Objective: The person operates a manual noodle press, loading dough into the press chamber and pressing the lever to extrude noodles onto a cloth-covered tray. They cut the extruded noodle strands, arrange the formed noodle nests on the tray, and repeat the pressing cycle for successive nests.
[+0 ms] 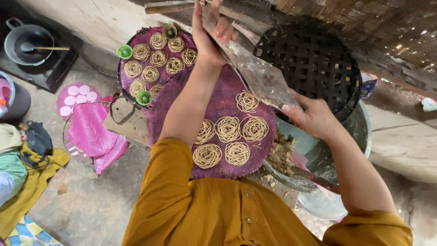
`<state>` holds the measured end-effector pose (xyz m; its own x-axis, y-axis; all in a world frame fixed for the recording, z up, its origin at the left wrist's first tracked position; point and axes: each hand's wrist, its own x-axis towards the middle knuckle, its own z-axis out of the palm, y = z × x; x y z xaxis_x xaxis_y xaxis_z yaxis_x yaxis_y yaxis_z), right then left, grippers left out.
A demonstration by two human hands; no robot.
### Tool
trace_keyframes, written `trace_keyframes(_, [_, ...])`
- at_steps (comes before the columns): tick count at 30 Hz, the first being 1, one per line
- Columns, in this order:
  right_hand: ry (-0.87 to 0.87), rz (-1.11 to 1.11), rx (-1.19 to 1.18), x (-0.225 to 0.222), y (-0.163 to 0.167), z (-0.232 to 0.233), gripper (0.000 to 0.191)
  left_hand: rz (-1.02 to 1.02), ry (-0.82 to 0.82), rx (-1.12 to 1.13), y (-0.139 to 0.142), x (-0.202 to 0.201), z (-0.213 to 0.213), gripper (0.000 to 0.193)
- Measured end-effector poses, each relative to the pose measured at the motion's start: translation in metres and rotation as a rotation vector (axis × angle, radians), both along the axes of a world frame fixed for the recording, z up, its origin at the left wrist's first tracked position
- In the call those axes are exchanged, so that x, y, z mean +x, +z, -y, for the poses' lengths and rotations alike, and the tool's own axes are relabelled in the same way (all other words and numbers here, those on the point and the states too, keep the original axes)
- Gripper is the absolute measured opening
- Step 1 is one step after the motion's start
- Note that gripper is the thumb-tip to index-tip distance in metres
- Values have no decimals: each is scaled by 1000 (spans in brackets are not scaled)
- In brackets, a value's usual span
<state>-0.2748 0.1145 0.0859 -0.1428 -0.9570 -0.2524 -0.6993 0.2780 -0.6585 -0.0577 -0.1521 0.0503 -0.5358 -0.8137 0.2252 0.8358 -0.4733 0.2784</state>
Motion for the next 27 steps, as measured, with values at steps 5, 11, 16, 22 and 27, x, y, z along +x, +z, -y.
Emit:
trace_keyframes(5, [23,62,57,0,-15,-17,67,75,28,-54,-12,12,-26,65])
trace_keyframes(11, [-52,-21,99,-23,-39,-31,71,34,-42,-2,-29,-18,-41,68])
trace_keyframes(16, [10,-143,4,-29,-65,-18,74,-15,-127,-119,-30,-22,-30,72])
trace_keyframes(22, [-31,104,-53,-28,-80,-6,73,-31,-165,-127,-20,-16,-19,83])
trace_keyframes(27, [-73,520,-200,-22,-78,-25,68,311,-139,-53,-17,10,-28,98])
